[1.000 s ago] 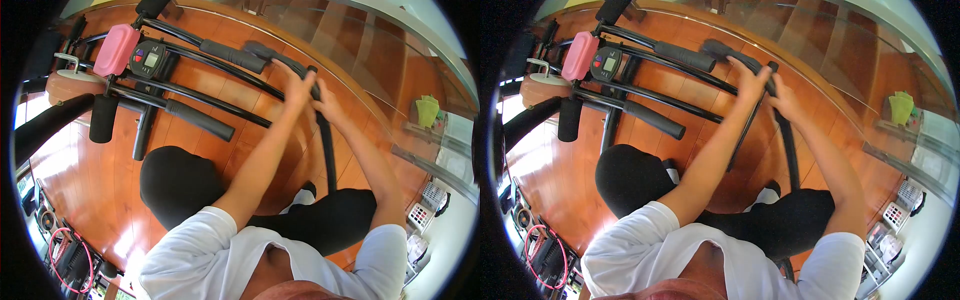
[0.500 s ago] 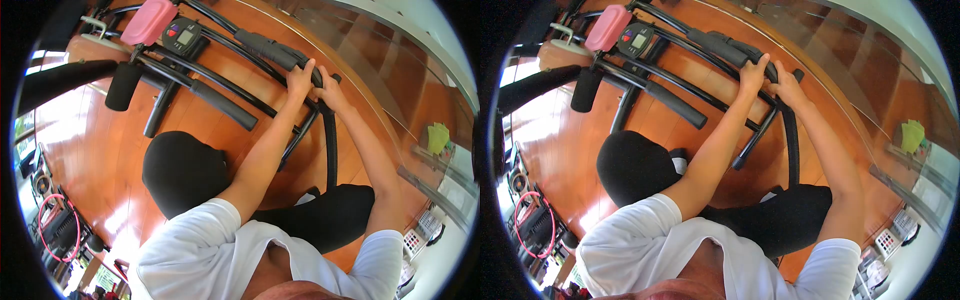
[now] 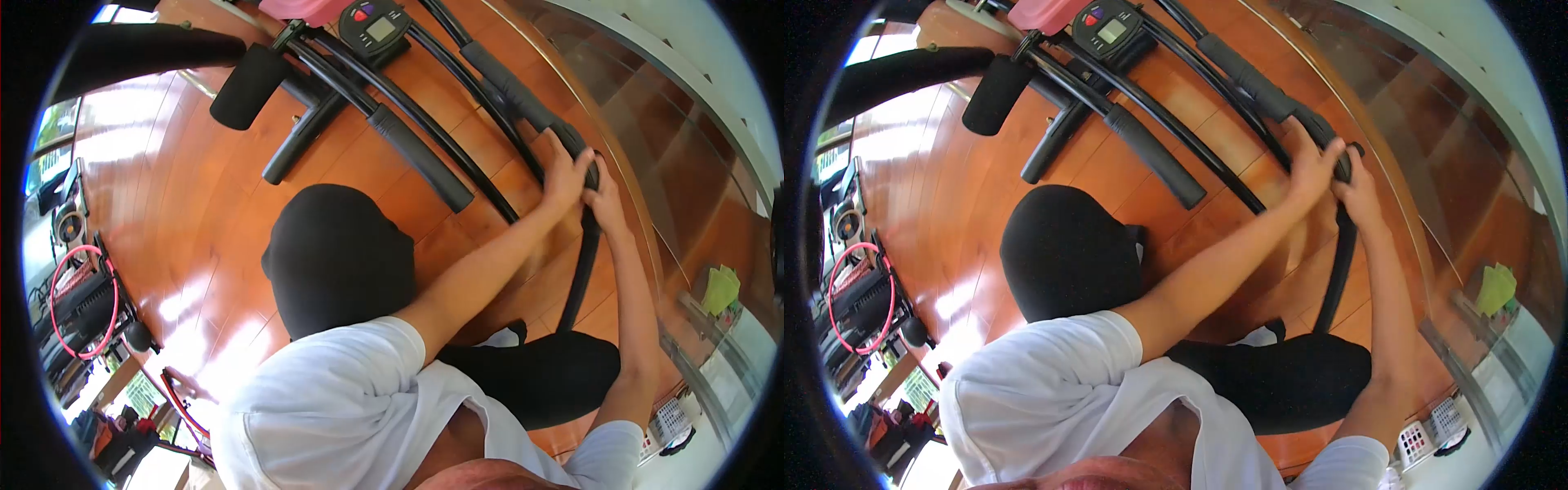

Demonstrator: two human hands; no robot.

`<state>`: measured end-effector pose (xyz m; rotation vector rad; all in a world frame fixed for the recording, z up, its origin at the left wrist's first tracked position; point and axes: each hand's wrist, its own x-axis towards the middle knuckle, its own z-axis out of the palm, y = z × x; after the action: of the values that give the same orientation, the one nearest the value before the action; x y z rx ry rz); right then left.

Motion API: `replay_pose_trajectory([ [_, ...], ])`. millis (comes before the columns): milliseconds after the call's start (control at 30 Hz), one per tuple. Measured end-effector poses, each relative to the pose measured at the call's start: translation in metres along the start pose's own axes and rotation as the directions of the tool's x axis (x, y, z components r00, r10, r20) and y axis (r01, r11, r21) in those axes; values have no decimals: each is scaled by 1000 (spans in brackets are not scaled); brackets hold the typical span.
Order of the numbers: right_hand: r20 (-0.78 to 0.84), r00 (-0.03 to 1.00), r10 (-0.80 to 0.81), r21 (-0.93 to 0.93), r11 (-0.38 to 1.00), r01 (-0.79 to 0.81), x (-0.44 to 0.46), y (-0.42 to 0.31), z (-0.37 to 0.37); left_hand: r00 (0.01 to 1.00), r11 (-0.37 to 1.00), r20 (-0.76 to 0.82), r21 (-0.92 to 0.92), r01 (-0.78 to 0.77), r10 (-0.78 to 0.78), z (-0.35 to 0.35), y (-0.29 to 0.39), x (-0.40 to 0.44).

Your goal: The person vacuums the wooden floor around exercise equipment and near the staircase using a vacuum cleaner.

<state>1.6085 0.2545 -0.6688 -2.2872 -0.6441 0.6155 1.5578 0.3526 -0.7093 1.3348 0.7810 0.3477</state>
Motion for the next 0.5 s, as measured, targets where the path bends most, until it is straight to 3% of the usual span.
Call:
replay_pose_trajectory([
  [67,141,985,102,216,968,-131,29,-23,19,998,998,40,-24,58,-57,-26,1,34],
  [100,107,994,33,176,983,-51,40,-18,25,994,986,60,140,86,-95,-37,6,42],
  [167,26,995,-93,82,993,90,49,-6,32,996,994,50,85,74,-79,-33,-10,51],
  [200,70,997,-13,110,994,6,43,-10,24,993,992,42,62,108,-111,-30,-2,47],
  [267,163,975,149,152,973,-175,20,-28,5,996,996,-72,73,-52,57,-7,5,20],
  [333,60,992,113,89,989,-118,-14,23,-6,970,990,202,43,131,-137,10,-1,-4],
  [367,14,996,86,49,995,-87,-30,44,-14,979,997,194,51,59,-68,30,-21,-20],
  [400,33,985,168,78,982,-170,-47,48,-23,983,998,184,59,-13,2,51,-39,-37],
  [467,85,942,326,129,933,-335,-73,50,-34,986,998,167,55,-18,9,63,-40,-61],
  [500,42,952,303,77,949,-305,-73,48,-34,988,998,157,54,-21,12,66,-38,-67],
])
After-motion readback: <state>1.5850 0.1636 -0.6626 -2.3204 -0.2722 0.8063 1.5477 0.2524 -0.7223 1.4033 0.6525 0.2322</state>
